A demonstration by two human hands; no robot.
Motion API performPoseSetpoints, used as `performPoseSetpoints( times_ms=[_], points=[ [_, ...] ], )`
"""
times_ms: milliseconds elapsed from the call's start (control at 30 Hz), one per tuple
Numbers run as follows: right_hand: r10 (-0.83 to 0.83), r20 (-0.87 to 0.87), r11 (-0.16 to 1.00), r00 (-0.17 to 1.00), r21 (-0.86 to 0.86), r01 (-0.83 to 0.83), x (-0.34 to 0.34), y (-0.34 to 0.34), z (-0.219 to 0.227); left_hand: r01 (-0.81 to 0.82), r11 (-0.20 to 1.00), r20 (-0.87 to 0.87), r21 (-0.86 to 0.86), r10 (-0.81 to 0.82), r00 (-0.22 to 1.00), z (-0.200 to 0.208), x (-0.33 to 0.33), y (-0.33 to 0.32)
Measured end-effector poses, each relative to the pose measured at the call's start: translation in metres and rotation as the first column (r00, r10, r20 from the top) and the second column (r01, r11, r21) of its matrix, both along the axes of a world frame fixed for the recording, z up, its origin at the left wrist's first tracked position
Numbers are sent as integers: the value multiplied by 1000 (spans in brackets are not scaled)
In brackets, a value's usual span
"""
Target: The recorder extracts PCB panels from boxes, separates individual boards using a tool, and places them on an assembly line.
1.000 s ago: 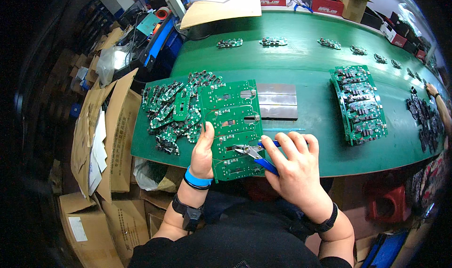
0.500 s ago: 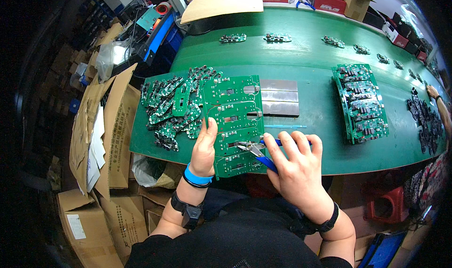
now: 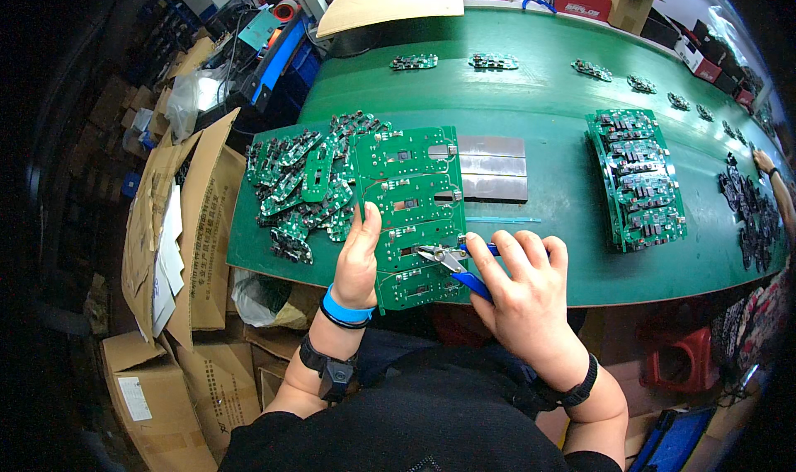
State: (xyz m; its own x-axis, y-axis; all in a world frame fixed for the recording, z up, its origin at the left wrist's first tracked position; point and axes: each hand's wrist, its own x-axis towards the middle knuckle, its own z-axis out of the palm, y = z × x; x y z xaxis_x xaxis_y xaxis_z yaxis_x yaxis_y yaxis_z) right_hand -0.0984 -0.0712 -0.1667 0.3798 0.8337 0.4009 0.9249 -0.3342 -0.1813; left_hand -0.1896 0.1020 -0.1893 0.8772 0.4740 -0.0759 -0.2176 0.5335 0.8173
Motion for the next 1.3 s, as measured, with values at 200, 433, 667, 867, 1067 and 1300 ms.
performPoseSetpoints(
  times_ms=[200,433,667,867,1067,1300],
  points=[
    [22,44,1000,999,5,-22,2,0,2,48,998,-1,-45,-48,999,1,0,3],
    [32,-28,991,999,133,-28,11,-4,-2,39,991,-6,-128,-40,999,-6,-3,5],
    [29,27,999,999,32,-30,6,0,1,87,980,40,-177,-81,996,-3,-1,4],
    [47,43,998,998,28,-49,4,-1,1,71,985,23,-155,-68,997,2,-2,0],
    [45,35,998,998,47,-47,3,-1,-1,70,985,38,-155,-65,997,1,-2,1],
    [-107,-83,974,991,192,121,17,-15,-4,303,824,217,-479,-223,950,-8,-11,13]
  ],
)
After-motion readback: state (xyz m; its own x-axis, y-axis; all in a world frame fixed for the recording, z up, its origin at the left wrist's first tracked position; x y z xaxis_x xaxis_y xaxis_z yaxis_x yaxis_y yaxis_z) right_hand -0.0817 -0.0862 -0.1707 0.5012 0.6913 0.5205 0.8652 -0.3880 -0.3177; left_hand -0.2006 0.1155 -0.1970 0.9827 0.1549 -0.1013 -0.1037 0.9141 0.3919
